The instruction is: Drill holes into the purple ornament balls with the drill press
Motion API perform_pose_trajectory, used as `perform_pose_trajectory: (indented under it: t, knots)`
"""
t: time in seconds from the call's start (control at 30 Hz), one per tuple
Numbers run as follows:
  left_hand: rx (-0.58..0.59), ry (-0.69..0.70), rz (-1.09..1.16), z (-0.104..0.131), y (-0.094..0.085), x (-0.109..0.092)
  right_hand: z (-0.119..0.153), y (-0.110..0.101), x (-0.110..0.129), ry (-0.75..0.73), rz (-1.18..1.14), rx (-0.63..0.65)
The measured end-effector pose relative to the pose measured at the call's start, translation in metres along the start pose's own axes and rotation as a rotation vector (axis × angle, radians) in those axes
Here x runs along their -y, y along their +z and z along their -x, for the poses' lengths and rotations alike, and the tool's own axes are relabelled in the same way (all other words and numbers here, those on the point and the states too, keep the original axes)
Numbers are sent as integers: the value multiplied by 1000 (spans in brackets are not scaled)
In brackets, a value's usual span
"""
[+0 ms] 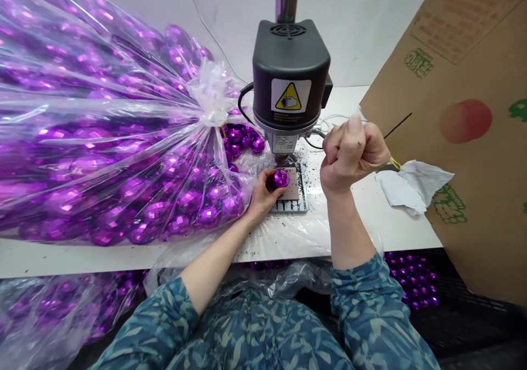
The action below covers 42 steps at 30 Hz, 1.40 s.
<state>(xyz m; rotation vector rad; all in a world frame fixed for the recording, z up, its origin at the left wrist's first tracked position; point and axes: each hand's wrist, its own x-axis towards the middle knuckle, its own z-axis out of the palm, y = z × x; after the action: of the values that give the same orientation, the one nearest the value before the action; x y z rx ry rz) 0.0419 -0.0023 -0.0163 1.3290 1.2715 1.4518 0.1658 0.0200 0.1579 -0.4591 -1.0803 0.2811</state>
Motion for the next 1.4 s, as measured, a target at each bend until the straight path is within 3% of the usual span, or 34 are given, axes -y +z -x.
perform_pose_trajectory:
  t: [0.33,0.7,0.87,1.0,1.13,1.23,1.33,1.4]
  knots:
    - [1,-7,25,1,0,-5,10,-7,-19,-196,-134,-11]
    - [7,14,14,1,0,-3,22,-20,-34,-306,-129,58]
    - [6,35,-41,0,1,0,8,-12,-20,-239,-58,75]
    - [-50,39,-78,0,2,0,-31,12,-7,41,65,139]
    - [-95,175,-223,22,-5,-17,-55,24,-8,152,89,161]
    - [58,479,-374,58,-18,-37,-56,24,-9,176,132,174]
    - [356,745,-493,102,-36,-46,-54,22,-9,186,133,173]
    - [519,833,-599,130,-51,-42,-53,22,-9,189,108,164]
